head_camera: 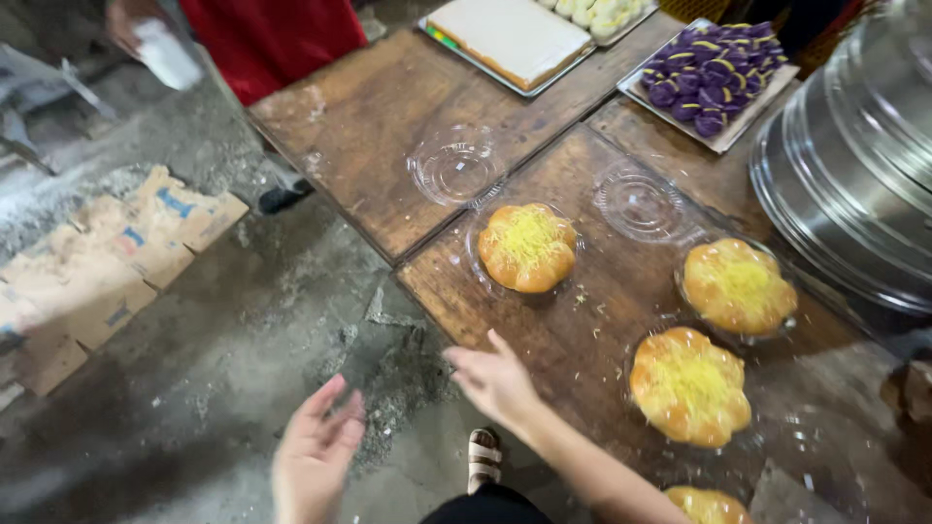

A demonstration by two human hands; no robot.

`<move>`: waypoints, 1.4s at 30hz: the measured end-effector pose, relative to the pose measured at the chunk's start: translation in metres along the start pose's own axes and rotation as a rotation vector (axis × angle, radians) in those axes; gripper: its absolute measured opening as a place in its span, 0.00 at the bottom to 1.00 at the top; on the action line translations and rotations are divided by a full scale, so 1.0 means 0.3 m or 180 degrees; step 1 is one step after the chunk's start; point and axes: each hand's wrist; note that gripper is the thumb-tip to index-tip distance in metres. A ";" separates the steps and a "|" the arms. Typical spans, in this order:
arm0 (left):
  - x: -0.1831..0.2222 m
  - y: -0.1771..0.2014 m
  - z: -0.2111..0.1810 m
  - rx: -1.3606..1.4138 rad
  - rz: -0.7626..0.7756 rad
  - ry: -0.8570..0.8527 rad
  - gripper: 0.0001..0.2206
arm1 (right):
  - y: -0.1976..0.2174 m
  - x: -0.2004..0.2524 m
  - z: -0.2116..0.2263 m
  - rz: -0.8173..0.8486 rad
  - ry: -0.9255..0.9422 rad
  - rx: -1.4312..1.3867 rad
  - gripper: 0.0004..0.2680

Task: The person grates cheese onto several flower-shaped buns on a wooden table, then places the buns into clear plastic containers and closes the lids.

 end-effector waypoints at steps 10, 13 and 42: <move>-0.714 -0.176 0.077 -0.2316 0.0707 -0.0933 0.15 | 0.333 -0.045 -0.478 -0.1396 -0.2595 -0.0478 0.14; -1.066 -0.239 0.233 -0.2597 0.0465 -0.1063 0.21 | 0.355 -0.015 -0.695 -0.2212 -0.2974 0.0092 0.11; -1.427 -0.390 0.077 -0.2466 0.2939 -0.0501 0.16 | 0.252 -0.146 -0.614 -0.2204 -0.4663 -0.1392 0.12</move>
Point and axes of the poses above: each hand's wrist, its own x-axis away from the middle knuckle, its own y-axis out of the back of the hand, z = x × y, and after that the axes turned 7 degrees about -y, right-handed
